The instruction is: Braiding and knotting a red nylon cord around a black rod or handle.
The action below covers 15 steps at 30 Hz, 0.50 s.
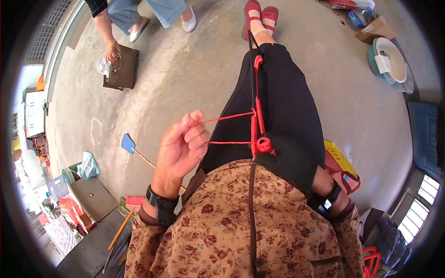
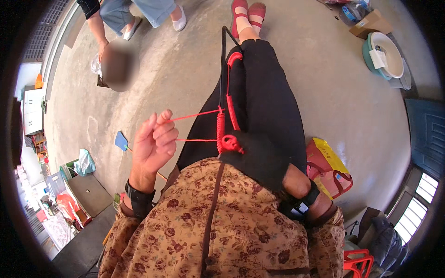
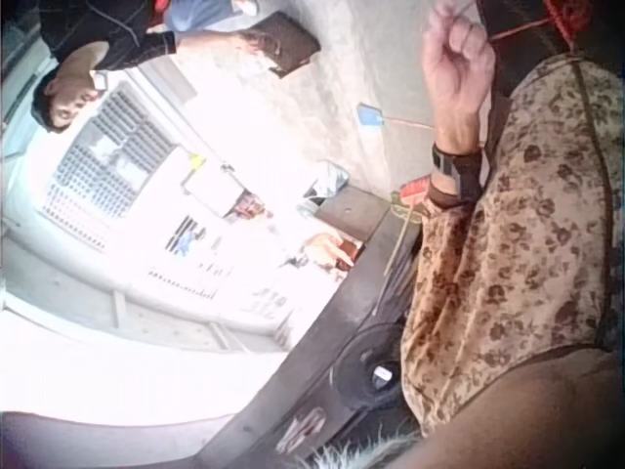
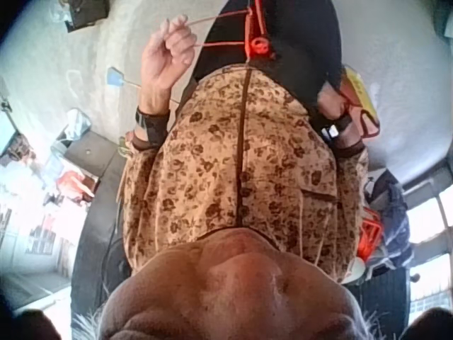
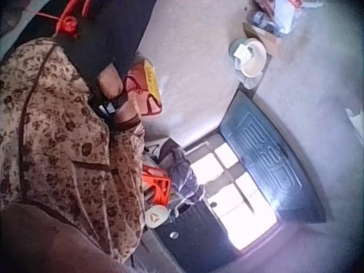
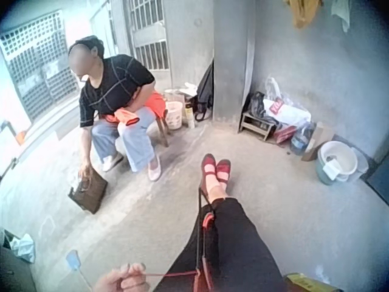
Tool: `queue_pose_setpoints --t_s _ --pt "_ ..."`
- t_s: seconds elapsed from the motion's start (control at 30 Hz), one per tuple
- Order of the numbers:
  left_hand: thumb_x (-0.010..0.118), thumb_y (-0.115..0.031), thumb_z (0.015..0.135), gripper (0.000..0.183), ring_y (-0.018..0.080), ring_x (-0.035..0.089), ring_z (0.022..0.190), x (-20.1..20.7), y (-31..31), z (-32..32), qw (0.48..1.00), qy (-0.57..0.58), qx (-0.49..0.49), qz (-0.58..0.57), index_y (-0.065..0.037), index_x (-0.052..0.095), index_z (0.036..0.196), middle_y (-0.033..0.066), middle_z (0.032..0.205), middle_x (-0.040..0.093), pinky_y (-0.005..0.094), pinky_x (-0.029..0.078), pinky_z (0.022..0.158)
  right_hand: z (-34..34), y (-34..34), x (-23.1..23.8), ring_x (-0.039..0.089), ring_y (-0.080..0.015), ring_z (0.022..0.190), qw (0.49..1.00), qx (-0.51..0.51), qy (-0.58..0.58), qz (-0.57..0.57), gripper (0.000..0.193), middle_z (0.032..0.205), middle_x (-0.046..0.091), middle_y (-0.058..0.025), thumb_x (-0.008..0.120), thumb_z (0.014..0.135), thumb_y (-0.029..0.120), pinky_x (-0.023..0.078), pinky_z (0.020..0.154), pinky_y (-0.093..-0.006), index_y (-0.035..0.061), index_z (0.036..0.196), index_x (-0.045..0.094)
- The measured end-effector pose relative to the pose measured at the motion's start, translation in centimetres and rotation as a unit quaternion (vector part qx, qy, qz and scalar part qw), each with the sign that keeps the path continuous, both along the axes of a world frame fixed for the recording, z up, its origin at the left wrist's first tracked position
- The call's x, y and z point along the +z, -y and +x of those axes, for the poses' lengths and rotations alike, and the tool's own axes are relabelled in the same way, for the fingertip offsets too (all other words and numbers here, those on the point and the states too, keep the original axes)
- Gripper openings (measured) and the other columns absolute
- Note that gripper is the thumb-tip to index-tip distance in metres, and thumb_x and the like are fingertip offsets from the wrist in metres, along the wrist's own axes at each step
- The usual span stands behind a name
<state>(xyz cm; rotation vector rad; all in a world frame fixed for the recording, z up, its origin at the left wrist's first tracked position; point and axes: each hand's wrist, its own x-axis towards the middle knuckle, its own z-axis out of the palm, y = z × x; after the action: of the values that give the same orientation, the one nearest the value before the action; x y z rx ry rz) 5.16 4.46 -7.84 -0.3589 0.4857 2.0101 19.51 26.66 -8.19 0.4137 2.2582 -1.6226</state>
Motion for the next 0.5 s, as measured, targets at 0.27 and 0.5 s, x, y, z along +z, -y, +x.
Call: queue_pose_setpoints --t_s 0.27,0.5 --pt "0.059 -0.025 0.092 0.025 0.0043 0.029 0.045 -1.0 5.2 1.4 0.936 -0.191 -0.161 -0.249 -0.001 0.06 0.099 -0.0069 0.055 0.035 0.0212 0.022 0.039 -1.1 1.3 -0.8 0.064 -0.0302 0.077 0.986 0.13 -0.027 0.098 0.039 0.086 0.064 -0.017 0.072 0.079 0.026 0.05 0.068 -0.0358 0.0025 0.107 0.059" --pt "0.06 -0.028 0.092 0.03 0.0061 0.043 0.051 -1.3 4.4 0.4 0.894 -0.26 -0.232 -0.281 0.001 0.064 0.099 0.0 0.071 0.058 0.0204 0.034 0.043 -0.7 1.6 -1.6 0.063 -0.0327 0.073 0.978 0.136 -0.104 0.116 0.037 0.08 0.062 -0.0158 0.068 0.081 0.033 0.05 0.064 -0.0388 0.0035 0.101 0.057"
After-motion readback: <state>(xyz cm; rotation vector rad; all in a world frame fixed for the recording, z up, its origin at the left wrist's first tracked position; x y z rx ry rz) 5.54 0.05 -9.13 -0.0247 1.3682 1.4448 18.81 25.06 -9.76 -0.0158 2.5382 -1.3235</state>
